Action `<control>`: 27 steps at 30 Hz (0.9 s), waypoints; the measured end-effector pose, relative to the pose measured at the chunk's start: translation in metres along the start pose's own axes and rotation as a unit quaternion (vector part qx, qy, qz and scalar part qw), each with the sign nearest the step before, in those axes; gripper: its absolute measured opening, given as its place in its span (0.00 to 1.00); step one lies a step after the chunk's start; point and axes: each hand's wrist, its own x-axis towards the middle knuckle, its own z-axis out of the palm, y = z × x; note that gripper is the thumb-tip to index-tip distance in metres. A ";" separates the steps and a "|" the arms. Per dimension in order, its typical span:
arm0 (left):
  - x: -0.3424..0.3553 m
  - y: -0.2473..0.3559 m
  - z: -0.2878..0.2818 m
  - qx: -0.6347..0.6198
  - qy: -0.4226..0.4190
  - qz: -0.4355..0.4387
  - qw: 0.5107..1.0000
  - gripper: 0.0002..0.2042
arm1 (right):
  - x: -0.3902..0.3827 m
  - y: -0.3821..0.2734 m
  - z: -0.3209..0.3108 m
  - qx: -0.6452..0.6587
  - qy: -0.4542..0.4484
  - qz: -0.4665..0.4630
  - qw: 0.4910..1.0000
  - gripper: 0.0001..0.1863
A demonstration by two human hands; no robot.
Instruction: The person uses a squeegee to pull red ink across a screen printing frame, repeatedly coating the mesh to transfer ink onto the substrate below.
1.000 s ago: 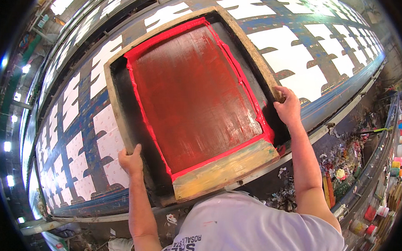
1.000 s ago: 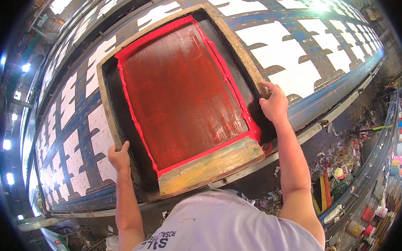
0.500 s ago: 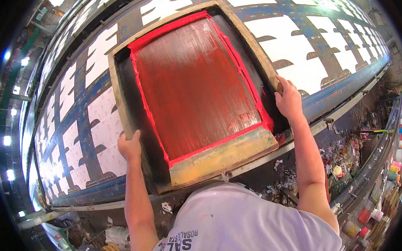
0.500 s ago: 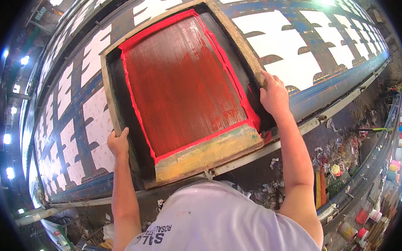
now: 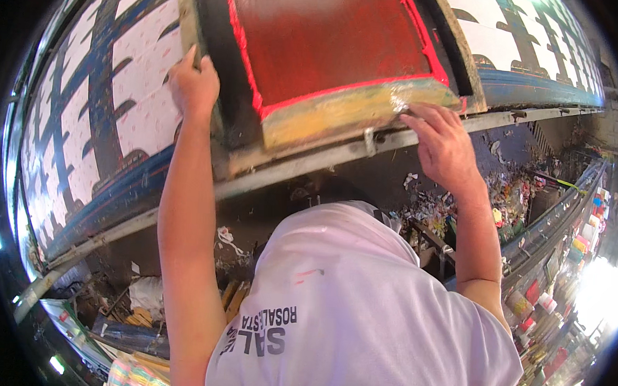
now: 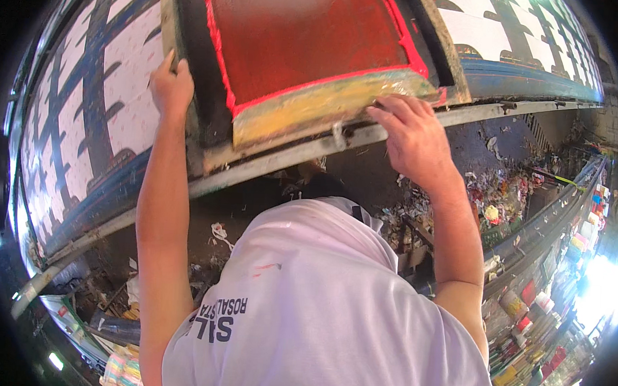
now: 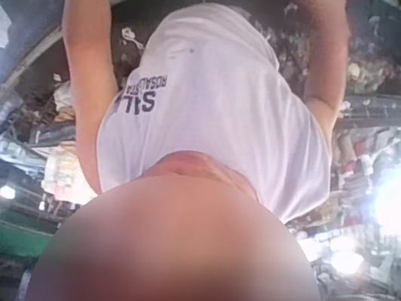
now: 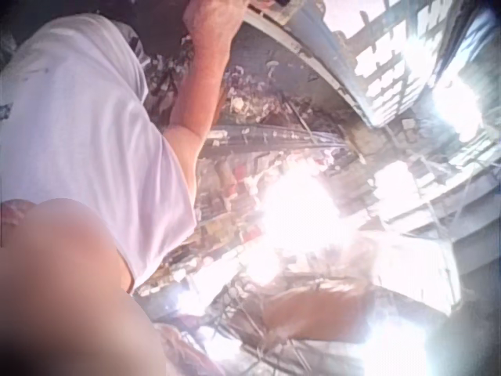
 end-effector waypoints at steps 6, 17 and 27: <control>-0.005 0.002 0.005 0.005 -0.004 0.011 1.000 0.26 | -0.027 -0.081 -0.007 0.006 -0.007 -0.049 0.999 0.31; -0.003 0.019 -0.005 -0.002 -0.022 -0.040 0.999 0.26 | -0.031 -0.117 -0.030 -0.046 0.008 -0.045 0.998 0.31; -0.005 0.011 -0.005 -0.016 -0.014 -0.034 0.999 0.24 | -0.011 -0.029 -0.008 -0.035 0.010 0.025 0.999 0.30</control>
